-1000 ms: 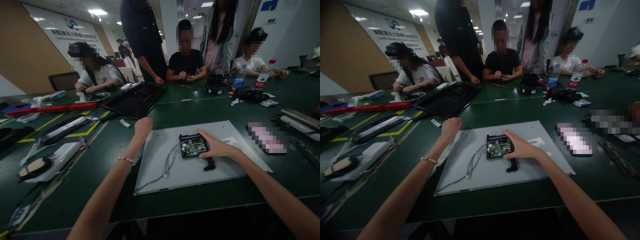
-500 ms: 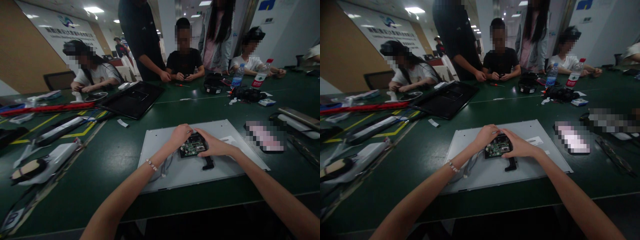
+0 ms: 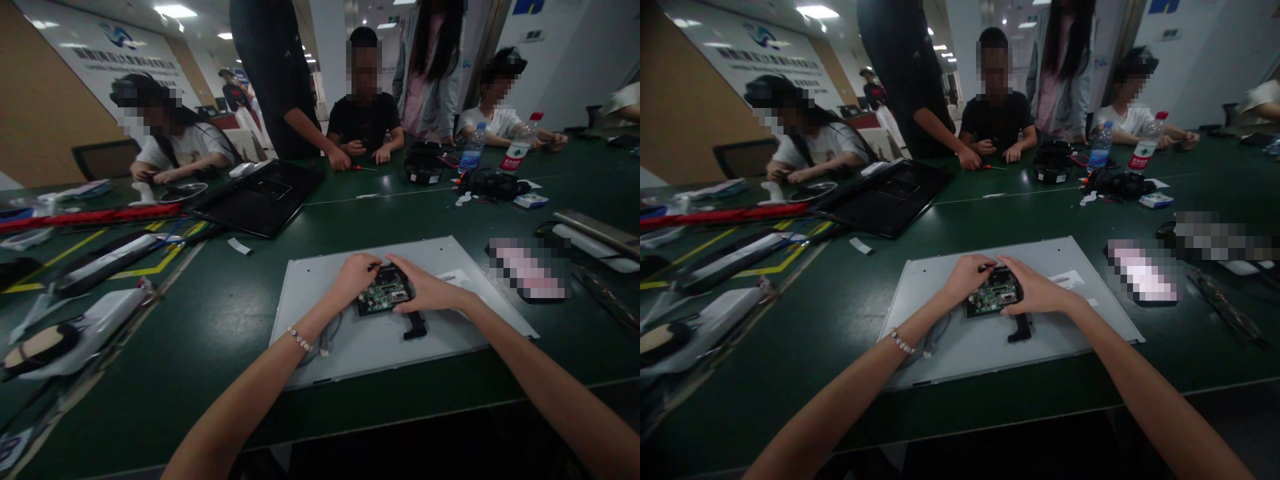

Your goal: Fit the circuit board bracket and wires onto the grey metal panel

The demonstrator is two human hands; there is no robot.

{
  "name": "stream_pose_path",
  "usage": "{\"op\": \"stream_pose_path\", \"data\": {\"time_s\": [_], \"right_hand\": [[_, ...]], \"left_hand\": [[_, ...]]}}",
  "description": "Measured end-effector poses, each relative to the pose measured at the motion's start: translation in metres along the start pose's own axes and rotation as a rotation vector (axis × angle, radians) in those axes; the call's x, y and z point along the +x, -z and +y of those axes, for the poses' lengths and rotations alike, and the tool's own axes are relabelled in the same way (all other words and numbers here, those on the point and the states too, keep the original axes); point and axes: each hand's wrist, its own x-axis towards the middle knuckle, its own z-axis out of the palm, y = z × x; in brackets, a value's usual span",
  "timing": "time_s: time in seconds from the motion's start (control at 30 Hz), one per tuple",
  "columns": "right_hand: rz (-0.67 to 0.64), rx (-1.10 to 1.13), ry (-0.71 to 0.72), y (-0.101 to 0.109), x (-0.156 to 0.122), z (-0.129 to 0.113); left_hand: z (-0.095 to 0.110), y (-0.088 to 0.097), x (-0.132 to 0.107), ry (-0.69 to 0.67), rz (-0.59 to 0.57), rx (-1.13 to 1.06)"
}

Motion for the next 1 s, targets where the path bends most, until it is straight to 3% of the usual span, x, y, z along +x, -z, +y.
{"op": "stream_pose_path", "data": {"time_s": [0.27, 0.57, 1.0], "right_hand": [[-0.005, -0.014, 0.004, -0.002, 0.001, 0.003], [-0.008, -0.010, 0.005, -0.001, 0.000, 0.000], [-0.014, -0.027, -0.013, -0.004, -0.001, 0.010]], "left_hand": [[-0.002, -0.006, -0.001, 0.006, 0.021, 0.076], [-0.008, -0.006, 0.001, -0.102, -0.028, -0.099], [-0.005, -0.005, 0.002, 0.087, 0.089, -0.175]]}}
